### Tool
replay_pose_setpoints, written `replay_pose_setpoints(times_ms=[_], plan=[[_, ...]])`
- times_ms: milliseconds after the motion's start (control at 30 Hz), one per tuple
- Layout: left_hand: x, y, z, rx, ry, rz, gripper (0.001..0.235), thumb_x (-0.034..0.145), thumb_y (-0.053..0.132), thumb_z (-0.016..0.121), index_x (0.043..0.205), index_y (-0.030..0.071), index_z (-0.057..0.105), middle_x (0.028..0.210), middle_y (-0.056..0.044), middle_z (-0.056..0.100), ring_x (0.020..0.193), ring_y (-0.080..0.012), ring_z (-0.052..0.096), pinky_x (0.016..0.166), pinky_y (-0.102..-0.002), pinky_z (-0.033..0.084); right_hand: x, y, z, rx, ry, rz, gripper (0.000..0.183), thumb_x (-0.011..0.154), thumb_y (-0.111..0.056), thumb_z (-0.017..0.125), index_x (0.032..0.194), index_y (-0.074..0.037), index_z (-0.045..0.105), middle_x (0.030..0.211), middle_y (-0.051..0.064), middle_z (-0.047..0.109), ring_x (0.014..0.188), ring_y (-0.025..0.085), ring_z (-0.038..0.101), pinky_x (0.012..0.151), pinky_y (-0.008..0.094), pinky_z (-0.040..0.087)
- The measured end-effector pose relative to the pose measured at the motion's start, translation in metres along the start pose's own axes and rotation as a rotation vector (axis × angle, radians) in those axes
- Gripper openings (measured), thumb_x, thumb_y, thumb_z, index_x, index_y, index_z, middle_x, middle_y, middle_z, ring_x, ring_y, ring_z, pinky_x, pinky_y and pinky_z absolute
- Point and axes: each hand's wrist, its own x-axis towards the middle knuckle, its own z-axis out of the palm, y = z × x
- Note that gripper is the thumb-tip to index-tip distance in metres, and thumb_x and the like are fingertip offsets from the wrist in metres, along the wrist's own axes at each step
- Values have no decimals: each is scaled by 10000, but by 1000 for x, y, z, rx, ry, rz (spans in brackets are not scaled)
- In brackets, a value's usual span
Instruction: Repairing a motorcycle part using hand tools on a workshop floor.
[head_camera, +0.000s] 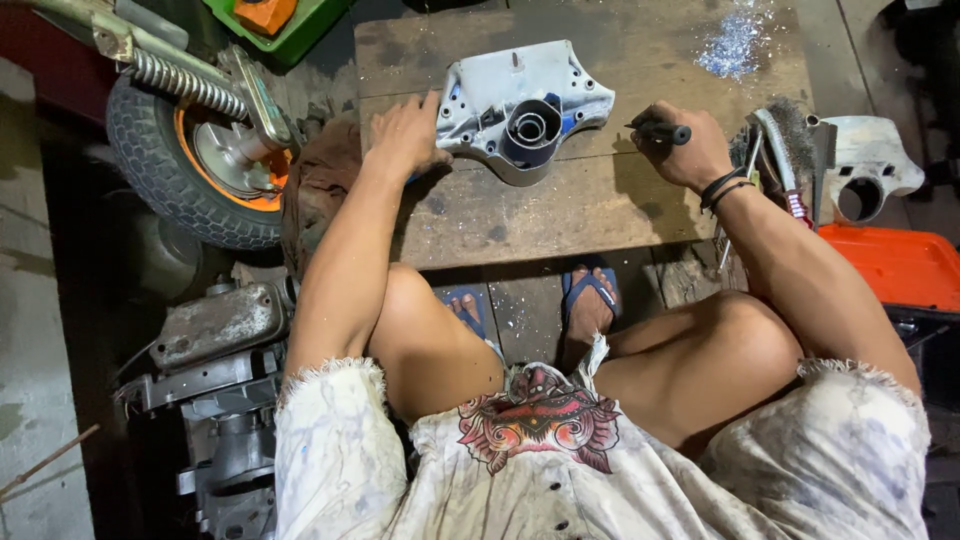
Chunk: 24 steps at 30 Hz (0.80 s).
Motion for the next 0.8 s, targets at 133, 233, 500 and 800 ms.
replay_pose_setpoints(times_ms=[133,233,500,800], plan=[[11,-14,12,63,31,4,833,787,347,910,1434,75,461,1415,-192,563,1292,-471,523,1071,-744,369,0,0,-1,-4,6,-8,179,1039,-277,688,1119,-116,697,968,166,771,778,416,720,541,503,545],[14,-21,15,81,11,-15,851,800,369,896,1478,91,463,1417,-174,578,1282,-471,535,1004,-690,432,0,0,0,-5,3,-6,155,1036,-262,703,1109,-125,698,969,152,771,795,409,717,547,497,543],[-8,-20,-5,114,-158,-177,987,663,647,920,1440,182,529,1396,-180,548,1319,-442,510,976,-597,447,-2,0,-1,7,21,-26,154,1016,-238,702,1097,-107,705,973,156,771,790,411,718,539,487,537],[-7,-15,-5,7,-152,-160,985,758,535,868,1562,196,411,1641,-204,306,1520,-480,235,1208,-701,185,-3,-2,-4,5,9,-19,160,1037,-260,676,1124,-128,701,979,154,769,779,414,712,520,500,533]])
